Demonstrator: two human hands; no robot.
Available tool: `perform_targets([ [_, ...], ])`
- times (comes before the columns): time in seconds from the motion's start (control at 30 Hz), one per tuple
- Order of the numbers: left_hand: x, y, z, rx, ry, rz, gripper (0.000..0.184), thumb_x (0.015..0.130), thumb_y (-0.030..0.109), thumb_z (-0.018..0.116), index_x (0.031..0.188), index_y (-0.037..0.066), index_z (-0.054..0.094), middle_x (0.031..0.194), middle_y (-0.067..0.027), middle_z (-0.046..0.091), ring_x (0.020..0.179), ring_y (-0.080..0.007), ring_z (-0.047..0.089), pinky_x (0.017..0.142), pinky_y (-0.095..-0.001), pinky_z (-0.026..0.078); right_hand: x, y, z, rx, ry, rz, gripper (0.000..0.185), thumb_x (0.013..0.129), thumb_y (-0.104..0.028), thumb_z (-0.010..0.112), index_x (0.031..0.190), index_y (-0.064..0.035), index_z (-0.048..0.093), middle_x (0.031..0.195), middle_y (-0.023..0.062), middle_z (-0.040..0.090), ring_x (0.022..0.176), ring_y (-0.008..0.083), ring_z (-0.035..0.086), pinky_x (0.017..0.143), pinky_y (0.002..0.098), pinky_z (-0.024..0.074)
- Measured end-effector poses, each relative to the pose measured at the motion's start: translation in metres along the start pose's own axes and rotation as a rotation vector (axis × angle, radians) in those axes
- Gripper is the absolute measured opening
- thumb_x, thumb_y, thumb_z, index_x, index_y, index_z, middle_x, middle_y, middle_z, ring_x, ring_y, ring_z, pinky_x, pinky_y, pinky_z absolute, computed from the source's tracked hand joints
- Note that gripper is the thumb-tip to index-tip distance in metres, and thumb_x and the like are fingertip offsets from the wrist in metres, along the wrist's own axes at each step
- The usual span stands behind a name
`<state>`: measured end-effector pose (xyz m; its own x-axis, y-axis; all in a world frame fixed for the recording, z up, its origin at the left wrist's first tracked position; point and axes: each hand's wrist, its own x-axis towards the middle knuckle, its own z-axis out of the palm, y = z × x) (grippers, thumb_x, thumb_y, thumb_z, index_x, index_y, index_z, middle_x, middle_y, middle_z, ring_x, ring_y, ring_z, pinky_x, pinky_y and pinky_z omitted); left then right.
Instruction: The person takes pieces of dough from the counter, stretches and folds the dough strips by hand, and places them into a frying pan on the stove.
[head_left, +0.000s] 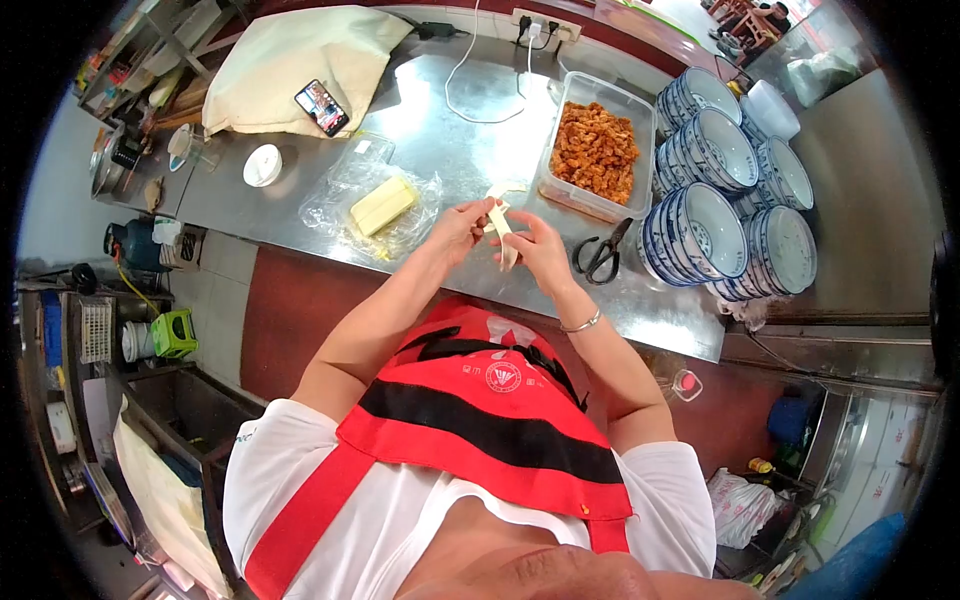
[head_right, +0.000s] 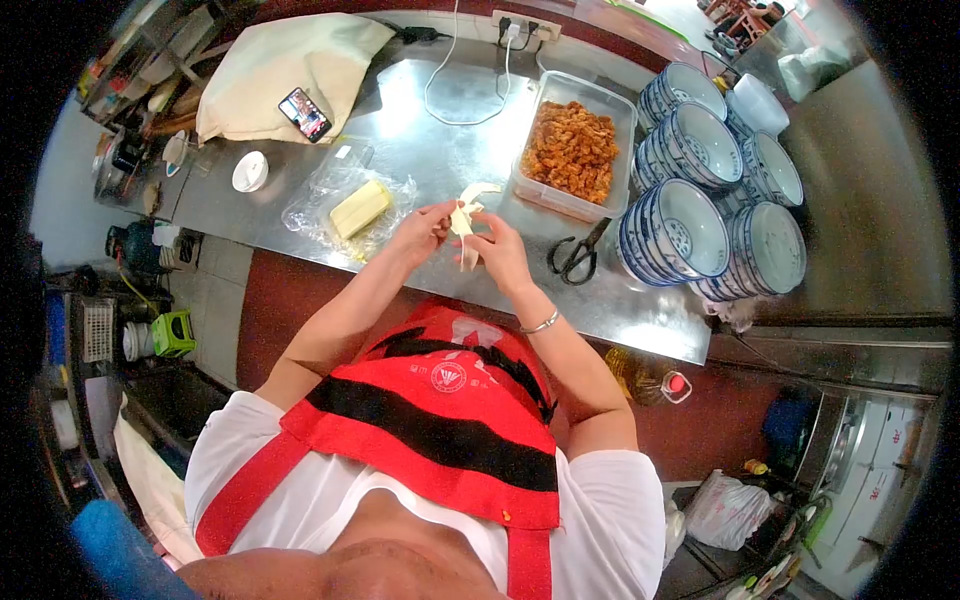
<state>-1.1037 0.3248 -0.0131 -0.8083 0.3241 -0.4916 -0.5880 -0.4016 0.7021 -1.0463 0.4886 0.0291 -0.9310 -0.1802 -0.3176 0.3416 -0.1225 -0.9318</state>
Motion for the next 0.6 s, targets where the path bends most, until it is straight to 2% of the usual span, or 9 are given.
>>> perform_targets([
  [0.07,0.005,-0.002,0.001,0.008,0.058,-0.039,0.022,0.088,0.026,0.066,0.096,0.006,0.070,0.070,0.0062,0.047,0.060,-0.0044,0.038,0.050,-0.0189,0.031,-0.002,0.013,-0.011,0.019,0.041,0.027,0.030,0.087,-0.001,0.056,0.116,0.0032,0.053,0.090,0.0117,0.068,0.073,0.0164,0.066,0.063,0.0264,0.0529],
  [0.17,0.024,-0.019,-0.006,-0.042,0.040,-0.024,0.021,0.088,0.024,0.067,0.097,0.006,0.069,0.069,0.0060,0.047,0.061,-0.0039,0.039,0.050,-0.0183,0.031,-0.002,0.035,-0.026,0.011,0.077,0.105,0.022,0.087,-0.001,0.056,0.109,0.0019,0.057,0.090,0.0099,0.068,0.069,0.0139,0.063,0.063,0.0251,0.0520],
  [0.23,0.037,-0.034,-0.012,-0.158,0.043,-0.040,0.021,0.088,0.022,0.066,0.099,0.004,0.067,0.073,0.0030,0.053,0.061,-0.0035,0.043,0.051,-0.0177,0.033,-0.010,0.042,-0.032,0.048,0.115,0.120,0.017,0.088,-0.006,0.059,0.105,-0.0013,0.060,0.089,0.0058,0.066,0.070,0.0103,0.060,0.063,0.0216,0.0481],
  [0.33,0.044,-0.051,-0.013,-0.091,0.040,-0.058,0.021,0.089,0.022,0.065,0.101,0.005,0.067,0.074,0.0028,0.054,0.063,-0.0040,0.045,0.052,-0.0182,0.034,-0.017,0.052,-0.042,0.104,0.151,0.164,0.019,0.086,-0.005,0.061,0.105,-0.0016,0.060,0.087,0.0023,0.064,0.076,0.0099,0.060,0.068,0.0230,0.0484],
  [0.43,0.041,-0.061,-0.004,-0.172,0.023,-0.100,0.020,0.090,0.020,0.064,0.102,0.005,0.068,0.076,0.0042,0.055,0.064,-0.0035,0.046,0.051,-0.0173,0.035,-0.023,0.056,-0.051,-0.024,0.132,0.105,0.021,0.083,-0.005,0.063,0.103,-0.0012,0.062,0.091,0.0033,0.065,0.078,0.0109,0.061,0.069,0.0230,0.0488],
  [0.6,0.040,-0.070,-0.007,-0.205,-0.071,-0.153,0.018,0.090,0.015,0.062,0.103,0.003,0.066,0.079,0.0021,0.057,0.068,-0.0058,0.052,0.055,-0.0183,0.040,-0.026,0.079,-0.077,0.087,0.149,0.062,0.024,0.081,-0.003,0.062,0.104,0.0002,0.061,0.093,0.0048,0.066,0.077,0.0125,0.063,0.067,0.0265,0.0504],
])
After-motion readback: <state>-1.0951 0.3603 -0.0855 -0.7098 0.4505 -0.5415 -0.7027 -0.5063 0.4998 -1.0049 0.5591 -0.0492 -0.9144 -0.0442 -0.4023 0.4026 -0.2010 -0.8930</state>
